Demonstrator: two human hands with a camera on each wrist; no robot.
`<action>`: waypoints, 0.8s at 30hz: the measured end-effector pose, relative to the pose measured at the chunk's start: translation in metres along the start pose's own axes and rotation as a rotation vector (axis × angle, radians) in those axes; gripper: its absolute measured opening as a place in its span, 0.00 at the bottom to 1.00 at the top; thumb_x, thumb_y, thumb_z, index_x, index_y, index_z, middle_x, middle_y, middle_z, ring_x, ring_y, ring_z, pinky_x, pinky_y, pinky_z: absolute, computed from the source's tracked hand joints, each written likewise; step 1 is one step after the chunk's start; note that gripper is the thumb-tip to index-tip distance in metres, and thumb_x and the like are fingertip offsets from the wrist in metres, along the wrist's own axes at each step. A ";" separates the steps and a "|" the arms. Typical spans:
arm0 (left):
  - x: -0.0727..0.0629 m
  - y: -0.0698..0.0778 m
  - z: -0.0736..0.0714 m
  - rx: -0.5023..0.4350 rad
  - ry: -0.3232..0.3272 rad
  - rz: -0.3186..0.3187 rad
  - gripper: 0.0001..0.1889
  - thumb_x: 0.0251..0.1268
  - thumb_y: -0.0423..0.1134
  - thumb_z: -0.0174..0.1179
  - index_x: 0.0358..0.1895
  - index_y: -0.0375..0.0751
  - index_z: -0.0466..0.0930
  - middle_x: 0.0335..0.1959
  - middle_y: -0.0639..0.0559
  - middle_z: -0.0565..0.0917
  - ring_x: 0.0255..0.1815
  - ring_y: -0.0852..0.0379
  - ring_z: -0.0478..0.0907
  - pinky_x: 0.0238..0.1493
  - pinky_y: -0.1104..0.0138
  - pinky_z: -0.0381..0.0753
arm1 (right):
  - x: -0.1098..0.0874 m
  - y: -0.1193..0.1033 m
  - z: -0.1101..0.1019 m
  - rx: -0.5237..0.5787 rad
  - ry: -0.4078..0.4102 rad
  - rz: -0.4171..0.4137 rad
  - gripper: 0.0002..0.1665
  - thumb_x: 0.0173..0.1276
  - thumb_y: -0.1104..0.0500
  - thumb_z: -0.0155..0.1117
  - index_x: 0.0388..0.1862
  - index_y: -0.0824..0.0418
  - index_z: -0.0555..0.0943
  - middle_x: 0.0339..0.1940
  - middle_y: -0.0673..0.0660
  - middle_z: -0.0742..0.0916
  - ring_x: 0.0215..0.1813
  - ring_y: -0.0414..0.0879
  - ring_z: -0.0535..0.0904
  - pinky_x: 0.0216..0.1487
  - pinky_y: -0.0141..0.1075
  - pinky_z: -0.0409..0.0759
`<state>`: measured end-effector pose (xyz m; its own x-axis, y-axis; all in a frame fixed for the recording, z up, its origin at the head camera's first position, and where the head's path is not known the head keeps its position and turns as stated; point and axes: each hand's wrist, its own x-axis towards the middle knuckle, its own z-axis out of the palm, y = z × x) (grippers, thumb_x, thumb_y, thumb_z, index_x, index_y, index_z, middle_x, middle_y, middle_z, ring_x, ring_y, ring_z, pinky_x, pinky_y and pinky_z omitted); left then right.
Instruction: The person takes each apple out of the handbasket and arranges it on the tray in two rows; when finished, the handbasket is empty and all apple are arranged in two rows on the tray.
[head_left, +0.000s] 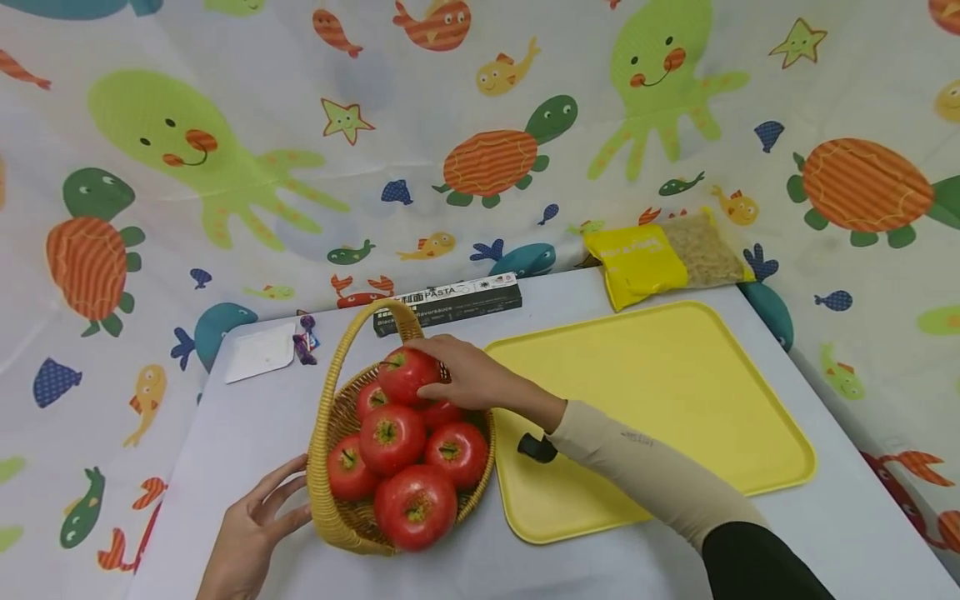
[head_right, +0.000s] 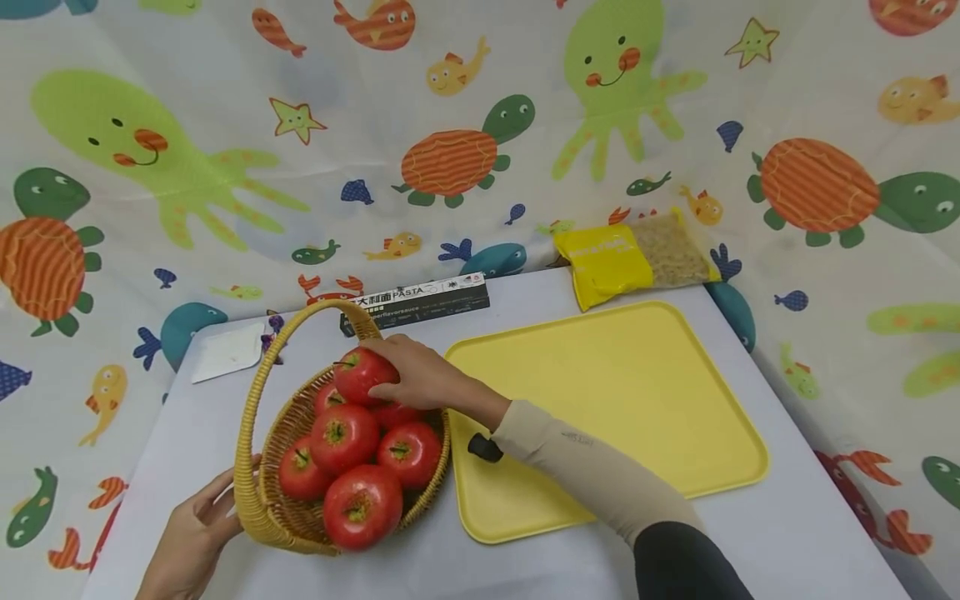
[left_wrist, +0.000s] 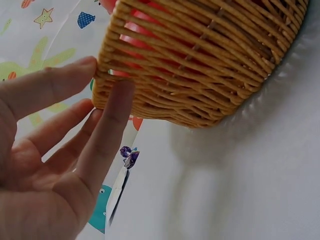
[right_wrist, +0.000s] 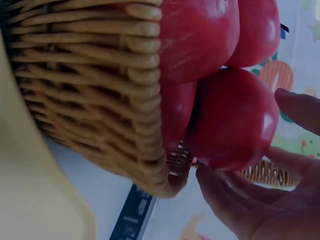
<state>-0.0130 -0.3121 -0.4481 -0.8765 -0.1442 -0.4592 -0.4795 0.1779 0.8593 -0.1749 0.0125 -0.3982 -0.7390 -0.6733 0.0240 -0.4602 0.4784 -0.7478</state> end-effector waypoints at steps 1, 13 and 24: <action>0.000 0.000 0.000 -0.006 0.000 0.001 0.44 0.60 0.35 0.74 0.79 0.47 0.62 0.70 0.62 0.66 0.57 0.79 0.73 0.57 0.74 0.82 | 0.003 -0.003 0.002 -0.010 -0.006 0.022 0.40 0.72 0.52 0.68 0.80 0.53 0.65 0.69 0.60 0.75 0.67 0.51 0.73 0.62 0.44 0.82; -0.001 0.002 -0.001 -0.006 0.004 -0.004 0.44 0.59 0.36 0.74 0.79 0.46 0.62 0.67 0.65 0.68 0.57 0.79 0.74 0.57 0.75 0.81 | 0.011 -0.014 0.018 -0.052 0.000 0.170 0.46 0.68 0.45 0.72 0.80 0.44 0.62 0.60 0.60 0.76 0.53 0.49 0.77 0.48 0.39 0.85; 0.000 0.004 0.000 0.045 -0.001 -0.050 0.47 0.59 0.40 0.75 0.80 0.47 0.60 0.77 0.53 0.61 0.55 0.81 0.72 0.56 0.77 0.80 | 0.000 -0.015 0.021 0.019 0.134 0.158 0.43 0.64 0.51 0.75 0.75 0.48 0.67 0.59 0.58 0.79 0.57 0.49 0.77 0.48 0.40 0.86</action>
<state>-0.0152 -0.3113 -0.4444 -0.8517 -0.1529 -0.5013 -0.5237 0.2144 0.8245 -0.1579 -0.0064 -0.4010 -0.8607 -0.5090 -0.0074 -0.3251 0.5608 -0.7614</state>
